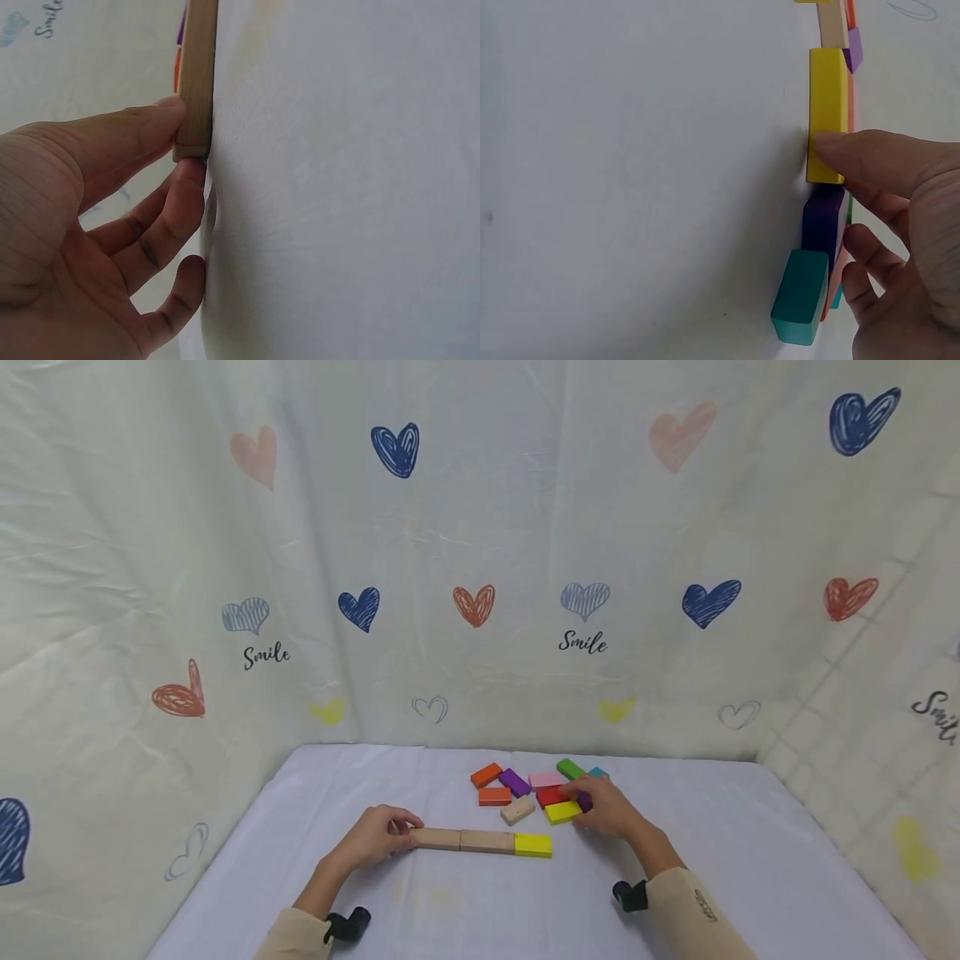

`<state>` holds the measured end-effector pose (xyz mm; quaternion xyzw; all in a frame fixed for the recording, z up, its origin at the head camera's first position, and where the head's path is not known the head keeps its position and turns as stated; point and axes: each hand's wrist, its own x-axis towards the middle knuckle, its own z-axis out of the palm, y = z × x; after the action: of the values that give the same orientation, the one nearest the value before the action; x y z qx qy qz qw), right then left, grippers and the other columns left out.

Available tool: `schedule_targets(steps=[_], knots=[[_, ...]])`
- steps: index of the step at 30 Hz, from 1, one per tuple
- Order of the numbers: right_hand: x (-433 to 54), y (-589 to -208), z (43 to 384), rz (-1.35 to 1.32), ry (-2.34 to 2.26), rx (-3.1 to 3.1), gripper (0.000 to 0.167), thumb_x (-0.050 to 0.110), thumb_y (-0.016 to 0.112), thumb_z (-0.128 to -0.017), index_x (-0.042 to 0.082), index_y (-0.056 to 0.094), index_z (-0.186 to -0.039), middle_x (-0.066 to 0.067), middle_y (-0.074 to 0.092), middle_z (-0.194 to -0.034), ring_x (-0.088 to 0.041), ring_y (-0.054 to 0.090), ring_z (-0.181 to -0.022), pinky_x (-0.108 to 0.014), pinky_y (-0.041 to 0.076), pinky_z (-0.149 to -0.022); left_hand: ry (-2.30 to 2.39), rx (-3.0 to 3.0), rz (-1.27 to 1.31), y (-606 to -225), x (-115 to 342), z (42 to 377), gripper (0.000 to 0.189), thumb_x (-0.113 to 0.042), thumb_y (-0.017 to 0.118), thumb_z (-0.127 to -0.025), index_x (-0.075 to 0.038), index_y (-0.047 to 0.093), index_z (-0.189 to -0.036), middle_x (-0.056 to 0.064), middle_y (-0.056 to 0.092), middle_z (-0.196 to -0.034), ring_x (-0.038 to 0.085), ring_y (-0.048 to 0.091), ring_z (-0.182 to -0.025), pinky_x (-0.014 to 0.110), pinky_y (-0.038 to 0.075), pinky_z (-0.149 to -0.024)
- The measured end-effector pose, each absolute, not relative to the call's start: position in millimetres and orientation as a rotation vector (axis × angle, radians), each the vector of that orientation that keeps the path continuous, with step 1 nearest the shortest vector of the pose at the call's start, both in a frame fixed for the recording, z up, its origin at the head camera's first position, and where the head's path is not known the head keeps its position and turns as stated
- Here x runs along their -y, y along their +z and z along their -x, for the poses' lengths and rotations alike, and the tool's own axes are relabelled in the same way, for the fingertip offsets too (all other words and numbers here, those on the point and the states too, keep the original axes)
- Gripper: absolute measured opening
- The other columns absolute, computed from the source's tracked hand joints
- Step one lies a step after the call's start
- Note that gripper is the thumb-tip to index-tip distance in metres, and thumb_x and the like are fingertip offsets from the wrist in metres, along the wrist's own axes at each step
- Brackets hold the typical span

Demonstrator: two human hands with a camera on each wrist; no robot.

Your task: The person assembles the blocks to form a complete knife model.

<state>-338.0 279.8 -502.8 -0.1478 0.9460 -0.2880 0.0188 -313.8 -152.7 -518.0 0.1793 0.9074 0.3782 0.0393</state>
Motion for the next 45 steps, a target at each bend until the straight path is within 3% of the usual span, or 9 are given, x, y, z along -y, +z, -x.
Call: schedule_targets(steps=[4, 11, 32, 40, 45], knots=[[-281.2, -504.7, 340.5, 0.535, -0.905, -2.916, 0.047, 0.005, 0.085, -0.08, 0.011, 0.071, -0.124, -0.003, 0.063, -0.1, -0.025, 0.052, -0.103, -0.057, 0.05, -0.098, 1.155, -2.786, -0.546, -518.7, 152.1, 313.9, 0.018, -0.014, 0.081, -0.086, -0.016, 0.078, -0.104, -0.004, 0.064, -0.081, 0.01, 0.053, -0.068, 0.023, 0.044, -0.057], [-283.1, -506.3, 340.8, 0.544, -0.889, -2.868, 0.039, 0.013, 0.089, -0.078, 0.016, 0.073, -0.114, 0.003, 0.061, -0.096, -0.017, 0.051, -0.092, -0.031, 0.051, -0.082, 1.171, -2.779, -0.569, -519.0, 151.8, 313.4, 0.019, -0.012, 0.082, -0.086, -0.014, 0.078, -0.104, -0.002, 0.064, -0.081, 0.01, 0.053, -0.067, 0.023, 0.044, -0.056], [-283.0, -501.5, 331.3, 0.506, -0.852, -2.889, 0.034, 0.02, 0.088, -0.078, 0.017, 0.075, -0.108, -0.001, 0.058, -0.098, -0.021, 0.049, -0.095, -0.031, 0.052, -0.08, 1.163, -2.779, -0.552, -517.7, 151.2, 313.0, 0.018, -0.014, 0.082, -0.086, -0.015, 0.078, -0.104, -0.002, 0.064, -0.081, 0.01, 0.053, -0.067, 0.023, 0.044, -0.055], [-287.3, -492.5, 319.2, 0.459, -0.901, -2.9, 0.038, 0.015, 0.087, -0.078, 0.013, 0.074, -0.114, -0.001, 0.061, -0.098, -0.02, 0.05, -0.091, -0.022, 0.048, -0.073, 1.145, -2.778, -0.513, -515.7, 150.7, 312.5, 0.018, -0.015, 0.081, -0.087, -0.016, 0.078, -0.105, -0.004, 0.063, -0.082, 0.012, 0.054, -0.069, 0.024, 0.044, -0.057], [-293.3, -491.1, 313.1, 0.438, -0.936, -2.911, 0.037, 0.014, 0.087, -0.078, 0.014, 0.073, -0.112, -0.001, 0.064, -0.103, -0.018, 0.055, -0.093, -0.027, 0.055, -0.082, 1.143, -2.775, -0.511, -515.7, 150.9, 313.6, 0.018, -0.015, 0.081, -0.087, -0.016, 0.078, -0.105, -0.004, 0.063, -0.081, 0.012, 0.054, -0.069, 0.024, 0.045, -0.057]])
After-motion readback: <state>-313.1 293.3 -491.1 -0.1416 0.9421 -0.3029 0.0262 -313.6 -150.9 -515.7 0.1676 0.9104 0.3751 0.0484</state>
